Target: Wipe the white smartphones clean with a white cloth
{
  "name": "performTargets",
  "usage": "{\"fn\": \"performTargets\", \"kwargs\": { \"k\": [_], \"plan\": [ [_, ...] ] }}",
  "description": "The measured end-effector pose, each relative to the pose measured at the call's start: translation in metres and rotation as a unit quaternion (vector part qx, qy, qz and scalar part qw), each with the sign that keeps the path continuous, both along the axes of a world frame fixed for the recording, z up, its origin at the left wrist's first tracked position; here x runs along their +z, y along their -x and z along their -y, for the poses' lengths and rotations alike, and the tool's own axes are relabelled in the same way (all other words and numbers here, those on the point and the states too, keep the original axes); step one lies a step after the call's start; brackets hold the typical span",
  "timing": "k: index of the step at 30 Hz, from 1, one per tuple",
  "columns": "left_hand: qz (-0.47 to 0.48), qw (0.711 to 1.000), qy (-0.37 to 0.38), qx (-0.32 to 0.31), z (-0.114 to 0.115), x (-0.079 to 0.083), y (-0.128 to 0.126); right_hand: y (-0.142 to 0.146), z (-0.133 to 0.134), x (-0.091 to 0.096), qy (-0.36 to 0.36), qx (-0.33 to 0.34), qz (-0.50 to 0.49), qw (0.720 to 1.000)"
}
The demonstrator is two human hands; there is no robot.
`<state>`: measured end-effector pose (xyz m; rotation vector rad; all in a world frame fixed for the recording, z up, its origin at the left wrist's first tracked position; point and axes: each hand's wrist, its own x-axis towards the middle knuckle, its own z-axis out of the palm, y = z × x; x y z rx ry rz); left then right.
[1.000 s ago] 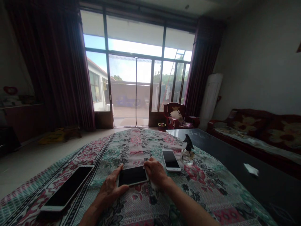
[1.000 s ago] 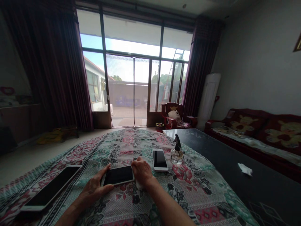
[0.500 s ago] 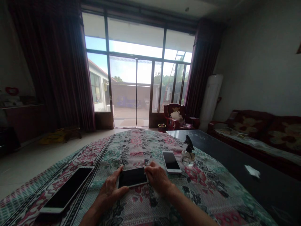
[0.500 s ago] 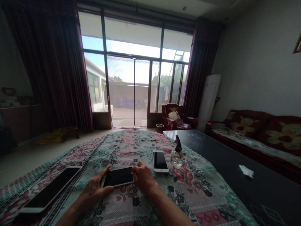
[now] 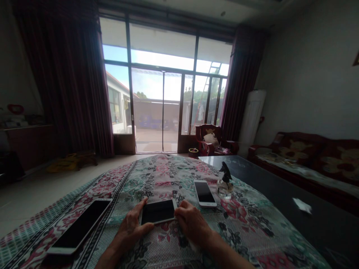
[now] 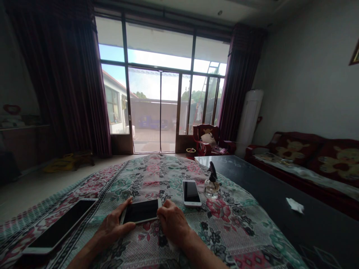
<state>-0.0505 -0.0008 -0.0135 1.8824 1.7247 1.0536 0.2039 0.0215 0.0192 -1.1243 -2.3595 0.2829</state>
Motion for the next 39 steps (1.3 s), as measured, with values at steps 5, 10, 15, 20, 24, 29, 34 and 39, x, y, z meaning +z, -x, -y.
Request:
{"fn": "performTargets", "kwargs": {
  "k": [5, 10, 15, 20, 24, 29, 34, 39],
  "plan": [
    [0.001, 1.000, -0.025, 0.004, -0.001, -0.003, 0.001, 0.010, -0.017, 0.005, -0.010, -0.033, 0.033, 0.999],
    [0.019, 0.999, -0.034, 0.004, -0.002, -0.005, 0.002, 0.022, -0.042, 0.004, -0.022, -0.059, 0.044, 0.997],
    [0.014, 1.000, -0.013, 0.002, -0.002, -0.001, 0.001, 0.028, -0.057, 0.000, -0.028, -0.079, 0.045, 0.995],
    [0.005, 1.000, 0.000, -0.003, -0.002, 0.003, 0.000, 0.025, -0.053, -0.003, -0.035, -0.066, 0.034, 0.997],
    [0.010, 1.000, 0.001, 0.001, -0.002, 0.003, 0.000, 0.019, -0.044, -0.003, -0.037, -0.038, 0.017, 0.998],
    [0.013, 1.000, 0.004, -0.003, -0.002, 0.002, 0.001, 0.010, -0.031, -0.001, -0.038, 0.003, 0.020, 0.999],
    [0.001, 1.000, 0.017, -0.007, -0.002, 0.002, 0.001, 0.003, -0.029, -0.003, -0.040, 0.006, 0.014, 0.999],
    [-0.002, 1.000, 0.005, -0.006, -0.002, 0.003, 0.000, 0.006, -0.030, -0.006, -0.021, 0.001, -0.019, 1.000]
  ]
}}
